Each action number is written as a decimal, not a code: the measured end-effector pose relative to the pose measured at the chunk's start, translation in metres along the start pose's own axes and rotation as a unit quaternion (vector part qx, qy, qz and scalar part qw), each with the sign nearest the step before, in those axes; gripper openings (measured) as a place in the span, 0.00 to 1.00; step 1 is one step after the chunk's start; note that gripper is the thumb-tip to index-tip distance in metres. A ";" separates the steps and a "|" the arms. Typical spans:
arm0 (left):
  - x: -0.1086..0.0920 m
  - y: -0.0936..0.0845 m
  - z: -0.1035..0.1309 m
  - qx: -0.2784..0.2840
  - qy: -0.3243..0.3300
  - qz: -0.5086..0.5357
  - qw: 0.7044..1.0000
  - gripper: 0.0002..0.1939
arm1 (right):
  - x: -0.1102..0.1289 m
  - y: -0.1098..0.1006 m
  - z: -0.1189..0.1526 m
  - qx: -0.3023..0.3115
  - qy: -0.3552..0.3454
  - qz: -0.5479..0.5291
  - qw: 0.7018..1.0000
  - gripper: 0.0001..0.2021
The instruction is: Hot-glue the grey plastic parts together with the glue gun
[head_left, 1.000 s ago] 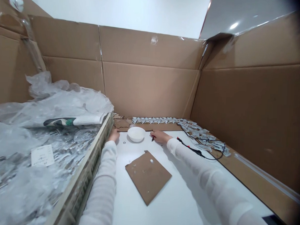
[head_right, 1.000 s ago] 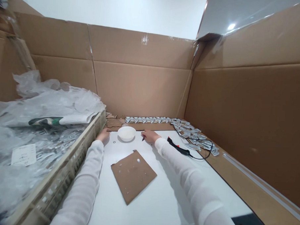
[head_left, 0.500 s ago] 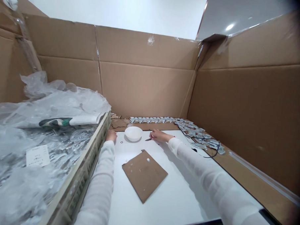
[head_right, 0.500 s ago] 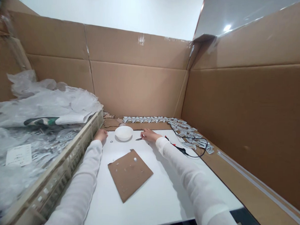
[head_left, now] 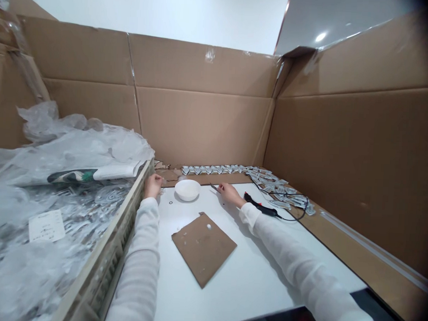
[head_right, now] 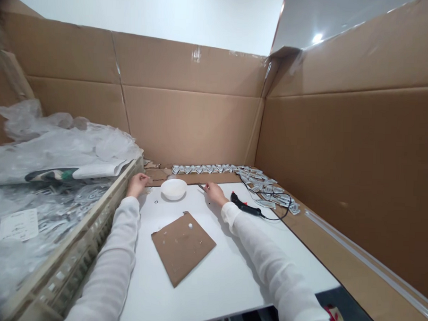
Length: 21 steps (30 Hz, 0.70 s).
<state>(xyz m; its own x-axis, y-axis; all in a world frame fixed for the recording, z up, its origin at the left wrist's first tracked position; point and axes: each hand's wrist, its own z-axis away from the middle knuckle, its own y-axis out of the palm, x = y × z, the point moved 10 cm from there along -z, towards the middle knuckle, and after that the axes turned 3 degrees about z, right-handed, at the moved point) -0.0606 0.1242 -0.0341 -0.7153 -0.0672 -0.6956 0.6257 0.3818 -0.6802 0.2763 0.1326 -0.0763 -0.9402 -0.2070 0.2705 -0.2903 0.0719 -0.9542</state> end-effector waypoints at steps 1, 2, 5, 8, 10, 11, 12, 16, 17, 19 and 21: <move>0.001 0.000 -0.001 0.004 -0.002 -0.001 1.000 0.07 | -0.004 0.001 0.002 -0.004 0.019 -0.002 1.000 0.15; 0.003 0.002 -0.001 0.011 -0.006 -0.003 1.000 0.07 | -0.006 0.003 0.004 -0.006 0.033 -0.006 0.999 0.15; 0.012 0.015 -0.002 0.039 -0.027 -0.006 0.999 0.05 | -0.005 0.007 0.010 -0.010 0.045 -0.021 0.999 0.15; 0.018 0.027 -0.001 0.055 -0.041 -0.003 0.998 0.06 | 0.003 0.007 0.017 -0.024 0.038 -0.037 0.998 0.15; 0.015 0.029 0.001 0.058 -0.037 0.008 0.998 0.08 | 0.010 0.003 0.024 -0.038 0.032 -0.046 0.998 0.15; 0.010 0.028 0.002 0.058 -0.031 0.015 0.998 0.09 | 0.015 -0.001 0.027 -0.046 0.026 -0.050 0.997 0.16; 0.004 0.025 0.002 0.058 -0.022 0.023 0.998 0.10 | 0.021 -0.006 0.031 -0.052 0.019 -0.055 0.997 0.15; -0.054 -0.011 0.012 0.060 0.053 0.063 0.995 0.12 | 0.067 -0.026 0.044 -0.041 -0.050 -0.093 0.994 0.13; -0.077 -0.025 0.020 0.061 0.077 0.072 0.993 0.13 | 0.085 -0.027 0.046 -0.025 -0.078 -0.108 0.991 0.14; -0.138 -0.059 0.054 0.053 0.175 0.119 0.976 0.14 | 0.124 -0.020 0.049 0.020 -0.131 -0.139 0.981 0.13; -0.200 -0.093 0.111 0.033 0.269 0.148 0.951 0.18 | 0.164 -0.006 0.048 0.063 -0.168 -0.167 0.969 0.13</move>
<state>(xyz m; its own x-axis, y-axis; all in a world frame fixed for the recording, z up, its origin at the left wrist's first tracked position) 0.0589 -0.0001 0.1428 -0.5490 0.5223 -0.6525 0.8303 0.2511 -0.4976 0.1321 0.0515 -0.0328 -0.6799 -0.5067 0.5301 -0.5247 -0.1688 -0.8344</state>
